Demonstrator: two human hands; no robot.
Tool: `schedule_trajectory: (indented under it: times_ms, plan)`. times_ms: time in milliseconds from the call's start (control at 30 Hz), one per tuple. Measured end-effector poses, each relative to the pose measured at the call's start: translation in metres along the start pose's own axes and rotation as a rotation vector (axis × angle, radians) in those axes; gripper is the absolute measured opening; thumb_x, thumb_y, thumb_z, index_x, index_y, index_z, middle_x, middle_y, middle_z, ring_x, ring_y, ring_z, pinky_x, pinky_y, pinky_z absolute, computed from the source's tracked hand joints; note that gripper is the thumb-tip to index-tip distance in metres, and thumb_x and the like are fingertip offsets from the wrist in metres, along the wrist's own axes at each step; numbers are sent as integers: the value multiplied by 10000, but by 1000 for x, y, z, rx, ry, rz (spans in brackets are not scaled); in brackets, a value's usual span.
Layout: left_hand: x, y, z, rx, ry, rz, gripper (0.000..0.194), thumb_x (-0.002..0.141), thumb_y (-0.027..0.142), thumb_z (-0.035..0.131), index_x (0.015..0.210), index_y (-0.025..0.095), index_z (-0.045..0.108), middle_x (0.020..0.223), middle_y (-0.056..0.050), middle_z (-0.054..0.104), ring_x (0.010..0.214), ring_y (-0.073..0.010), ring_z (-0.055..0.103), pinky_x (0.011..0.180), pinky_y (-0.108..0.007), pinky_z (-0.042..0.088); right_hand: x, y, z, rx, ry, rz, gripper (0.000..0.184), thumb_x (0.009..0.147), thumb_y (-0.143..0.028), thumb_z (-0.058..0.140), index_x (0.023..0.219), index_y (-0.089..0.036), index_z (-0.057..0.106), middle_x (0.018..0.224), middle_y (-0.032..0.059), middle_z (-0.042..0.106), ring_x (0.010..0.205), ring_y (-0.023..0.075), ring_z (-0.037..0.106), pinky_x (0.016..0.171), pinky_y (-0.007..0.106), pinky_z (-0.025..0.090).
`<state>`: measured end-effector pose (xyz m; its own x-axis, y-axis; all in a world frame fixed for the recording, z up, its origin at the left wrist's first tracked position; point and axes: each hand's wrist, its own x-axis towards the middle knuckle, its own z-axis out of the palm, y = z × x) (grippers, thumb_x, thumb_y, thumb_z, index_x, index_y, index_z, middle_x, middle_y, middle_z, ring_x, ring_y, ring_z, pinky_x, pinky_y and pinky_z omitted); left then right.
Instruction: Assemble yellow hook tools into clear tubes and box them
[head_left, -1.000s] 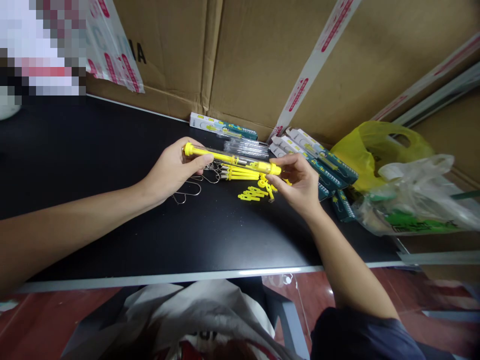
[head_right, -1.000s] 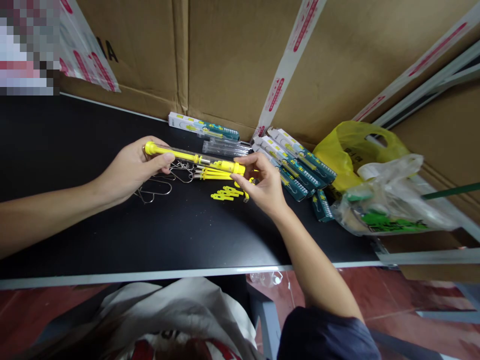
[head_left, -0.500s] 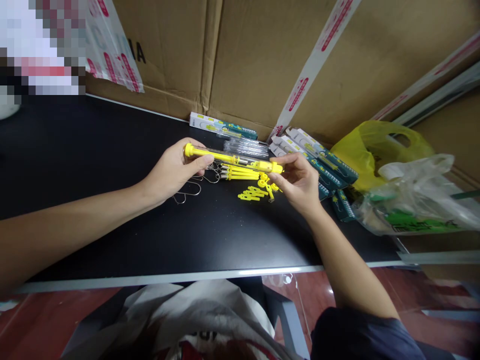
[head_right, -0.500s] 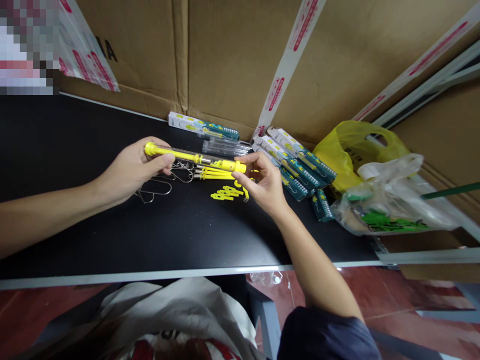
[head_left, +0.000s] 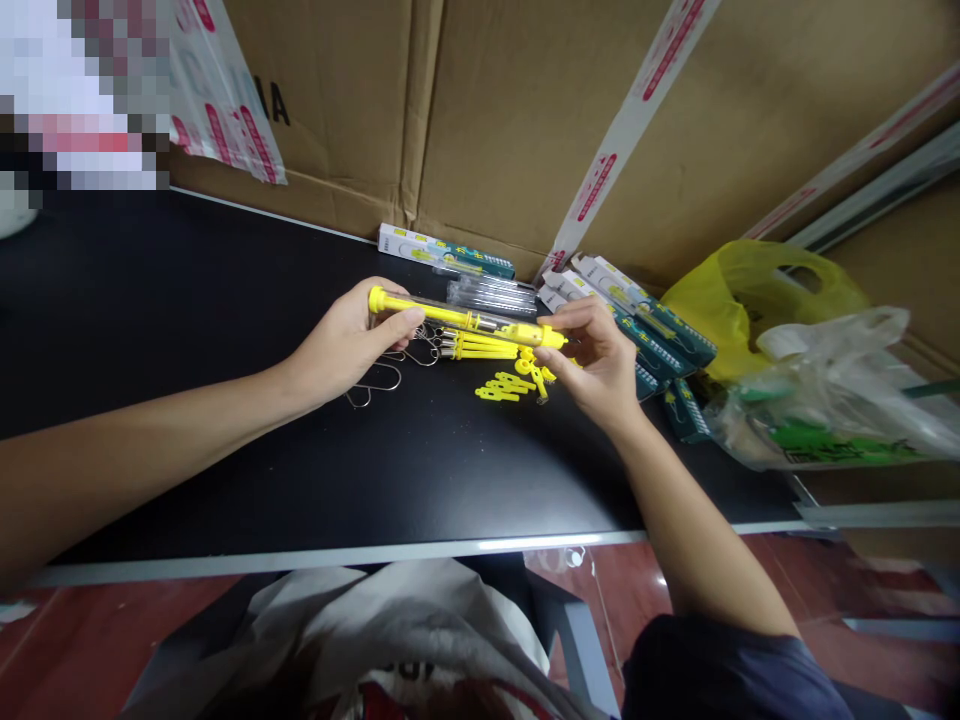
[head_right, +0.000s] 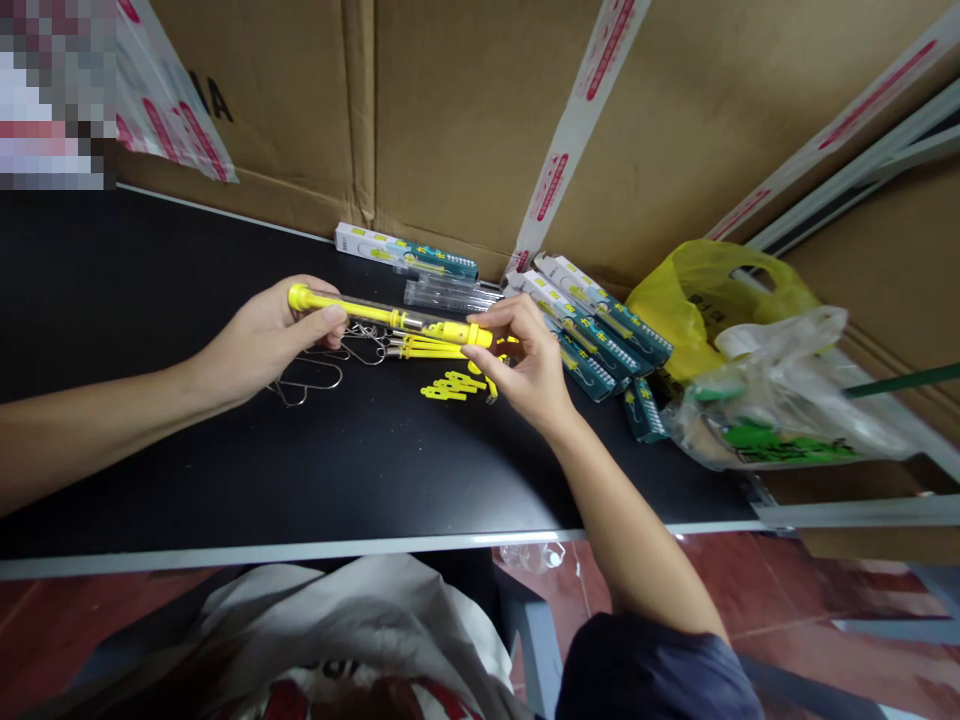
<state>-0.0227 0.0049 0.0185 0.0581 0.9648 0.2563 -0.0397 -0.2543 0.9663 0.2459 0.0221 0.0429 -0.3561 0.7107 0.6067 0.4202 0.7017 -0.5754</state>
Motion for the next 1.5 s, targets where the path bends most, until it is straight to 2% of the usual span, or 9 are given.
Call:
schedule_trajectory:
  times_ms: [133,333,700,833,1033,1233,1500]
  plan:
    - [0,0,0,7,2,22,290,753,359,727,882,185,533,680,30,569,629,-115,533,624,-262,466,0,-1,0,-32,7,2,291,770,-436,743,973,-238,678,975,54,562,902,190,572,569,254,564]
    - [0,0,-1,12,-12,20,286,747,360,724,865,188,528,682,28,572,623,-118,533,624,-266,459,-1,0,1,72,4,61,314,754,-464,747,972,-248,678,978,53,546,851,192,576,573,299,601]
    - [1,-2,-1,-26,-34,14,283,748,333,724,879,175,529,696,35,586,628,-100,549,621,-249,483,-1,-2,0,123,-8,40,284,754,-402,765,977,-245,688,967,48,549,839,182,582,562,287,603]
    - [1,-3,-2,-20,-31,16,271,752,321,716,883,176,529,688,37,584,621,-98,545,618,-251,478,-1,-2,0,101,-7,58,301,752,-438,758,971,-245,687,958,47,555,822,184,588,566,294,600]
    - [0,-2,-1,-25,-27,14,287,744,331,726,880,180,524,686,33,582,620,-106,543,615,-258,472,-3,0,1,118,-20,81,358,733,-481,765,991,-255,661,929,27,605,775,171,617,633,301,587]
    - [0,0,0,-22,-19,6,312,731,361,740,876,183,527,682,35,580,615,-104,546,614,-254,477,-4,0,3,93,-13,83,312,787,-460,723,991,-245,623,952,34,651,816,180,649,695,313,591]
    - [-1,-2,0,-55,-31,0,274,752,304,726,897,178,530,681,41,580,620,-93,550,620,-242,478,-6,0,4,180,-36,107,376,761,-492,740,1005,-259,574,934,26,654,781,179,680,667,311,615]
